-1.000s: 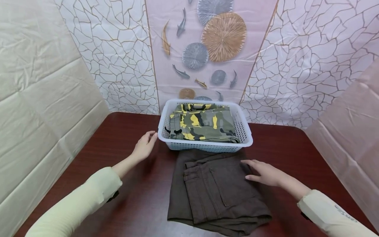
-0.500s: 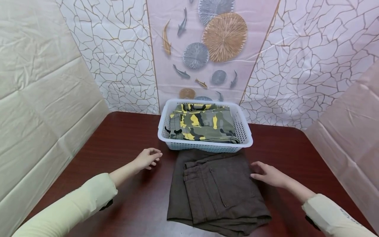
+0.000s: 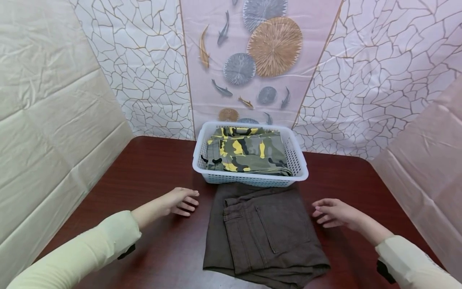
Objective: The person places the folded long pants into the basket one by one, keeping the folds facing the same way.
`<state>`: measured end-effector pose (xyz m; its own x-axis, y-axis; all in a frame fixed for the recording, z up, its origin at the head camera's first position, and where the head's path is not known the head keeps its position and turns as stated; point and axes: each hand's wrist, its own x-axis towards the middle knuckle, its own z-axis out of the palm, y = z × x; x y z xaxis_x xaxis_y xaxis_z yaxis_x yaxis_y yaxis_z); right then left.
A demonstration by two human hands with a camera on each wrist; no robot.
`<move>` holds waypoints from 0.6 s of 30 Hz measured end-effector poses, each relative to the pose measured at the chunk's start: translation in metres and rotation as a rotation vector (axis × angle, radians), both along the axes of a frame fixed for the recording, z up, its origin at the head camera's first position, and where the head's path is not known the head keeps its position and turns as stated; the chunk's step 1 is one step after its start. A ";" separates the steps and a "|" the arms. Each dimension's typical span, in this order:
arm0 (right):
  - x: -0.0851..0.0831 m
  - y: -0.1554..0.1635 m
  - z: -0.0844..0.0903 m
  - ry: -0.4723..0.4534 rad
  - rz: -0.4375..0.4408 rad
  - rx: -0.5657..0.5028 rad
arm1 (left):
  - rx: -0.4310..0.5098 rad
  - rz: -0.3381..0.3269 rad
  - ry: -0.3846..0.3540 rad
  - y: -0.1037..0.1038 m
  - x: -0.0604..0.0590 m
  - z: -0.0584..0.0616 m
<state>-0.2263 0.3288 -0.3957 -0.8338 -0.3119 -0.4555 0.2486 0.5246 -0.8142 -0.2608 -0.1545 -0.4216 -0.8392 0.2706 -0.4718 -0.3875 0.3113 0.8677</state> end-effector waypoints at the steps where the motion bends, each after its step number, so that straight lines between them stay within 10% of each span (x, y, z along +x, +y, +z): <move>1: 0.000 0.002 -0.001 -0.033 -0.003 -0.033 | 0.022 -0.002 -0.025 0.000 0.000 -0.001; 18: -0.001 0.024 -0.023 -0.323 -0.010 -0.270 | 0.208 -0.077 -0.203 0.004 0.011 -0.013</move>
<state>-0.2272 0.3529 -0.4183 -0.6655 -0.4483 -0.5968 0.5176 0.2990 -0.8017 -0.2499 -0.1506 -0.4348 -0.7065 0.4382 -0.5557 -0.5417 0.1704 0.8231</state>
